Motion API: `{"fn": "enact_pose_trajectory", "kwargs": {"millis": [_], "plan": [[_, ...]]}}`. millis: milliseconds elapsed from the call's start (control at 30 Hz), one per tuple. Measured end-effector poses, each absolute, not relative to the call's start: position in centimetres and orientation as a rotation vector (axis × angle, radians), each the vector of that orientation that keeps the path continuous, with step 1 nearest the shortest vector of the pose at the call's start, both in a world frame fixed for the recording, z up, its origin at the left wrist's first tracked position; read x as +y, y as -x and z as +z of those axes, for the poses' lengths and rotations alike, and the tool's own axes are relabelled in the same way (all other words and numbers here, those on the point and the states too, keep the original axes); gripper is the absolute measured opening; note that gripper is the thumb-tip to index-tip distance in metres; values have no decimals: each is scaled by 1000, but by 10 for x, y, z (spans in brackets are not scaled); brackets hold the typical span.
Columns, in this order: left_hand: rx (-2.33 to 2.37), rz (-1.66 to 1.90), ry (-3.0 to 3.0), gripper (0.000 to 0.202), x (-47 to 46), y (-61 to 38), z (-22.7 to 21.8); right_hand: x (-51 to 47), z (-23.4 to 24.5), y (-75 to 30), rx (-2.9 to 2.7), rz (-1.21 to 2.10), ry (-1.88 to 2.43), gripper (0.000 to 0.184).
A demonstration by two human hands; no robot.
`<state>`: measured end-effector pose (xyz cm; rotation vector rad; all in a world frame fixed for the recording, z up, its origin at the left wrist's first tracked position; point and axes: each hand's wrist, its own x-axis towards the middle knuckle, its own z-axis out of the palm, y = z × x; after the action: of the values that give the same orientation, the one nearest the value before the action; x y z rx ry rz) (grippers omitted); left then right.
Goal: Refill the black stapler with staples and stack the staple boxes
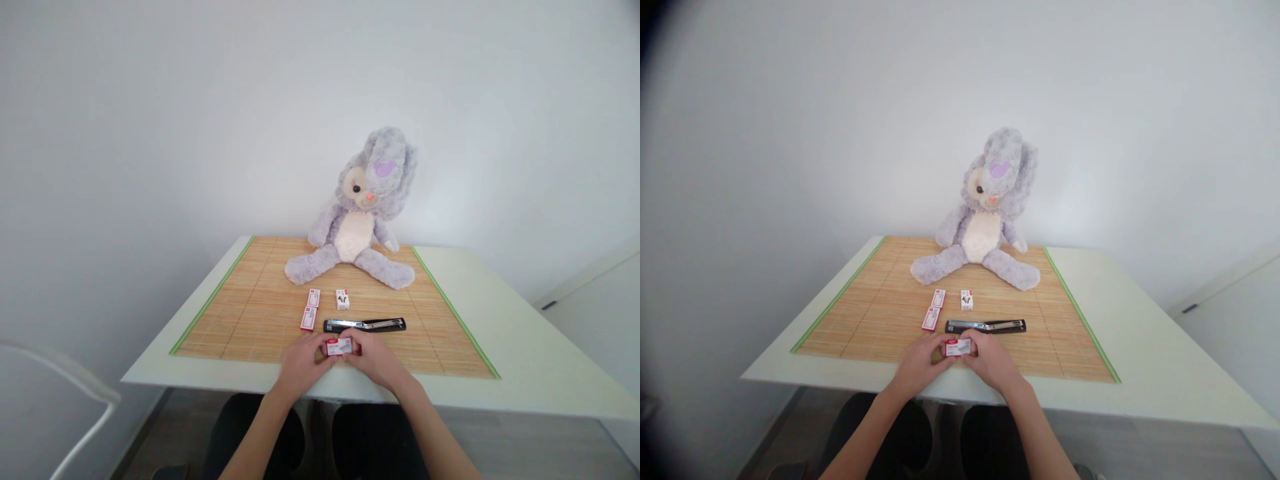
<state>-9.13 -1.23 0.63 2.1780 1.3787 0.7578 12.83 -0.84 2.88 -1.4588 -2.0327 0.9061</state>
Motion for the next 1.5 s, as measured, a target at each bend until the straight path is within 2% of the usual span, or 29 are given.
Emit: {"fn": "enact_pose_trajectory", "kwargs": {"millis": [100, 233, 433, 600, 733, 933, 1133, 1500], "plan": [[1400, 751, -2161, 37, -13, 91, 7, -9, 29, -126, -2023, 926, 1447, 30], [1438, 754, -2153, 49, -16, 90, 7, -7, 37, -146, -1965, 928, 1422, 51], [1459, 733, -2229, 64, -17, 87, 6, -2, 48, -226, -1687, 630, 1695, 67], [1475, 722, -2233, 64, -16, 86, 5, -3, 35, -254, -1567, 892, 1669, 79], [1488, 726, -2235, 62, -16, 85, 4, 7, 31, -241, -1594, 1066, 1483, 63], [1509, 729, -2281, 59, -16, 84, 0, 34, 58, -214, -1865, 822, 1448, 41], [1514, 766, -2340, 56, -18, 82, -2, 51, 80, -175, -2103, 740, 1383, 37], [1516, 797, -2337, 55, -18, 80, -1, 65, 72, -128, -2391, 505, 1413, 30]]}}
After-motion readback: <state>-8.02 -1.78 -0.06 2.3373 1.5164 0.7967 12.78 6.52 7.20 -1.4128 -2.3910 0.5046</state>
